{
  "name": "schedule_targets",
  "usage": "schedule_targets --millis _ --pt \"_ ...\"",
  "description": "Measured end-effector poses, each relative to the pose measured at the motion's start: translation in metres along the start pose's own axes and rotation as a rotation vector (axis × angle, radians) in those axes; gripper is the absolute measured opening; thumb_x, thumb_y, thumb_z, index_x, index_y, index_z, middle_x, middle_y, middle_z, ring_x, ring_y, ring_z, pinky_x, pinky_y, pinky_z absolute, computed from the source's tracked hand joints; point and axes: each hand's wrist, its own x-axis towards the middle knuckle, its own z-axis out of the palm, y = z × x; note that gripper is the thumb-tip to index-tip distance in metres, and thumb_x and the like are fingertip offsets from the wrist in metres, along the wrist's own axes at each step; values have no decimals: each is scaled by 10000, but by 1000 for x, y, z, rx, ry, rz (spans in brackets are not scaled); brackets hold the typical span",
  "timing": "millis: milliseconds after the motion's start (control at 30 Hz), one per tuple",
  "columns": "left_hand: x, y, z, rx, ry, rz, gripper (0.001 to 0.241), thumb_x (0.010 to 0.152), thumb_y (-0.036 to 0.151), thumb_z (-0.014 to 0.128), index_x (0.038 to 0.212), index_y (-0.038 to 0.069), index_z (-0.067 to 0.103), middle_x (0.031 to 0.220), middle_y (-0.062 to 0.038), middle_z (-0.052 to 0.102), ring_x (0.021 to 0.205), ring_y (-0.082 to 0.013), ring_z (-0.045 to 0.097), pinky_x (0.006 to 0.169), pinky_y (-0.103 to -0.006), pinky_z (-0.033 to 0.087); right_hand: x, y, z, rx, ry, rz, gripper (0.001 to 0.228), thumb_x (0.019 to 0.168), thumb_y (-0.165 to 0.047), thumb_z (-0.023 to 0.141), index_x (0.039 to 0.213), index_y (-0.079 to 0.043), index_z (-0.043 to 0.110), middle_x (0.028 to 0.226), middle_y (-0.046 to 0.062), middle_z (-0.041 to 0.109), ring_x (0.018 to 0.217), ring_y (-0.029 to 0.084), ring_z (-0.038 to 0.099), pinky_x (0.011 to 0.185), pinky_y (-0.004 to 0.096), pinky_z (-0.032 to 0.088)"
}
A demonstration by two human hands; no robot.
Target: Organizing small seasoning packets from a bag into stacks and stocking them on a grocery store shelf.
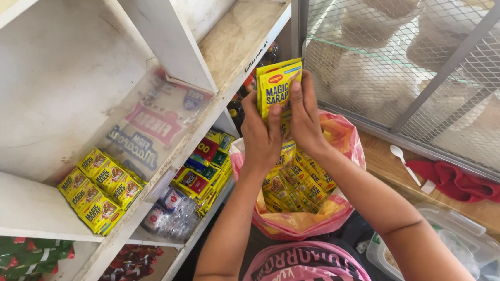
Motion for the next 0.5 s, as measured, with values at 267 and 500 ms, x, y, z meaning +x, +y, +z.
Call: schedule_targets --millis 267,500 --pt "8 -7 7 -104 -70 -88 467 1074 356 494 1317 -38 438 1011 -289 653 966 -446 686 889 -577 508 5 -37 -6 -68 93 352 653 1077 -557 433 1517 -75 438 1507 325 447 1476 421 340 1234 516 245" --pt "36 -22 -30 -253 82 -112 429 1073 428 499 1255 39 485 941 -150 611 873 -293 634 919 -512 509 19 9 -70 -117 -423 465 585 1073 -608 298 1131 -122 619 963 128 635 936 229 618 852 442 542"
